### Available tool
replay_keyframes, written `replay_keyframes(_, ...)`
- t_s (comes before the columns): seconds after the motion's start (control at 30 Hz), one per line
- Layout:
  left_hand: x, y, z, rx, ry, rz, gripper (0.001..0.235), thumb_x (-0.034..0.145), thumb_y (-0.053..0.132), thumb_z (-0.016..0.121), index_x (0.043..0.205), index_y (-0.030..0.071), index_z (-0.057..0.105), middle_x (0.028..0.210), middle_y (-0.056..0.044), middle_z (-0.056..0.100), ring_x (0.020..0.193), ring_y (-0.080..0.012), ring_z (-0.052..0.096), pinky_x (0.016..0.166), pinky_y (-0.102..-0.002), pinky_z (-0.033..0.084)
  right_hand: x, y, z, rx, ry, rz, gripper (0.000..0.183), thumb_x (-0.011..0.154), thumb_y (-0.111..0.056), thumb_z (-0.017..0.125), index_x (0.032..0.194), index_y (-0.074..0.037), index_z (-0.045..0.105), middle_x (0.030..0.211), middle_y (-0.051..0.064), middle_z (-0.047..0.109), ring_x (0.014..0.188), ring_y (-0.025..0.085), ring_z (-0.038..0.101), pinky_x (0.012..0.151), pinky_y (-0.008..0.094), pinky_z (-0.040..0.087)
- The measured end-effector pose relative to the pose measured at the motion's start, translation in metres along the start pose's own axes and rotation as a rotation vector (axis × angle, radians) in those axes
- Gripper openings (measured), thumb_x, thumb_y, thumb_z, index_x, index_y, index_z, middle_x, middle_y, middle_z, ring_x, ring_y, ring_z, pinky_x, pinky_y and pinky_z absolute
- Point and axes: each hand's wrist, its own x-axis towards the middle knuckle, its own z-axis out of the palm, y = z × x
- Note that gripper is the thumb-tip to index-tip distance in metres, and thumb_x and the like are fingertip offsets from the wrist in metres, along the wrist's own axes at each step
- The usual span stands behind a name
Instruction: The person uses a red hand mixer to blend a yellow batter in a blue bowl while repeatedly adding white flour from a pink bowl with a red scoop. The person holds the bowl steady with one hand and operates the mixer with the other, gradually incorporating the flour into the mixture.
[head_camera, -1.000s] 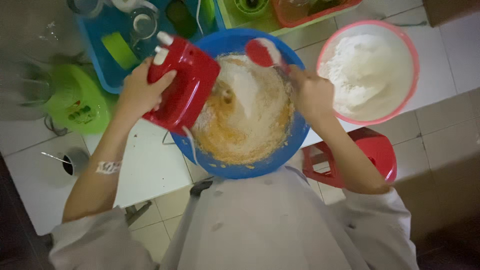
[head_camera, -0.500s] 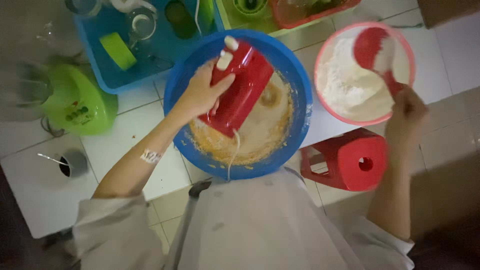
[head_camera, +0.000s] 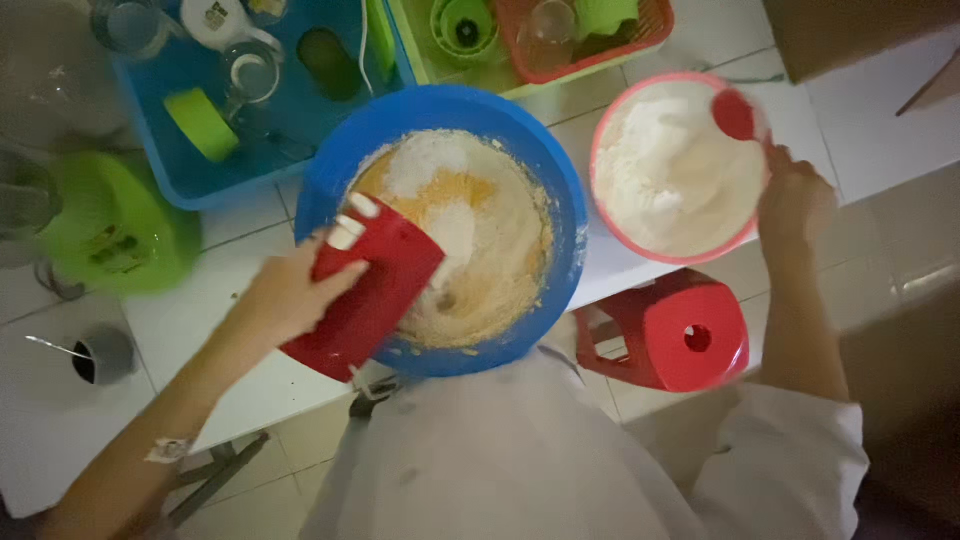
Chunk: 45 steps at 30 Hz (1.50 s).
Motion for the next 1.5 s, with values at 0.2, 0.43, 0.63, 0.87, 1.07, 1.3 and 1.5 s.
replay_keyframes(0.2, 0.014, -0.024, -0.032, -0.277, 0.084, -0.093, 0.035, 0.105, 0.037, 0.055, 0.131, 0.016, 0.061, 0.089, -0.015, 0.068, 0.073, -0.0287, 0.064, 0.061, -0.038, 0.053, 0.022, -0.049, -0.037, -0.186, 0.073, -0.141, 0.039, 0.100, -0.024, 0.073, 0.137, -0.022, 0.064, 0.073, -0.003, 0.066, 0.055, 0.009, 0.057, 0.039, 0.020, 0.047)
replay_keyframes(0.43, 0.034, -0.020, -0.054, -0.273, 0.212, 0.002, 0.031, 0.108, 0.040, 0.055, 0.121, 0.013, 0.059, 0.077, -0.013, 0.064, 0.059, -0.0268, 0.059, 0.060, -0.038, 0.049, 0.033, -0.051, -0.025, 0.389, -0.372, -0.047, 0.038, 0.103, -0.013, 0.048, 0.133, -0.027, 0.068, 0.096, 0.007, 0.071, 0.076, 0.036, 0.069, 0.059, 0.047, 0.054)
replay_keyframes(0.63, 0.097, -0.017, -0.039, -0.358, 0.313, 0.158, 0.064, 0.103, 0.051, 0.064, 0.150, 0.009, 0.052, 0.068, -0.017, 0.065, 0.049, -0.0287, 0.066, 0.059, -0.043, 0.056, 0.020, -0.046, 0.017, 0.958, -0.532, 0.144, 0.029, 0.107, -0.027, 0.065, 0.135, -0.026, 0.073, 0.095, 0.014, 0.076, 0.089, 0.035, 0.072, 0.085, 0.045, 0.055)
replay_keyframes(0.87, 0.123, 0.030, -0.023, -0.547, 0.239, 0.324, 0.045, 0.100, 0.048, 0.064, 0.128, 0.013, 0.060, 0.060, -0.014, 0.060, 0.044, -0.0257, 0.064, 0.050, -0.035, 0.055, 0.016, -0.068, 0.009, 1.347, -0.746, 0.274, 0.033, 0.104, -0.027, 0.064, 0.128, -0.005, 0.072, 0.071, 0.011, 0.063, 0.055, 0.015, 0.045, 0.054, 0.026, 0.038)
replay_keyframes(1.07, 0.134, 0.039, 0.004, -0.723, 0.162, 0.368, 0.042, 0.098, 0.044, 0.065, 0.122, 0.010, 0.059, 0.053, -0.014, 0.056, 0.037, -0.0247, 0.059, 0.042, -0.032, 0.052, 0.001, -0.070, -0.037, 1.447, -0.685, 0.335, 0.037, 0.101, -0.020, 0.065, 0.131, 0.001, 0.069, 0.064, 0.012, 0.057, 0.048, 0.010, 0.040, 0.048, 0.021, 0.033)
replay_keyframes(1.3, 0.073, 0.042, 0.005, -0.656, 0.031, 0.341, 0.059, 0.099, 0.041, 0.061, 0.142, 0.002, 0.048, 0.059, -0.017, 0.059, 0.041, -0.0266, 0.062, 0.042, -0.036, 0.057, -0.011, -0.045, -0.021, 1.491, -0.621, 0.425, 0.037, 0.107, -0.031, 0.069, 0.129, -0.001, 0.068, 0.063, 0.008, 0.054, 0.044, 0.009, 0.038, 0.042, 0.022, 0.032)
replay_keyframes(1.5, 0.025, 0.039, -0.003, -0.280, -0.166, 0.116, 0.040, 0.102, 0.046, 0.051, 0.125, 0.013, 0.056, 0.079, -0.011, 0.070, 0.061, -0.0208, 0.065, 0.057, -0.031, 0.052, -0.017, -0.045, -0.121, 1.350, -0.691, 0.522, 0.031, 0.096, -0.009, 0.057, 0.122, -0.004, 0.073, 0.062, -0.004, 0.033, 0.056, 0.009, 0.020, 0.050, 0.028, 0.015)
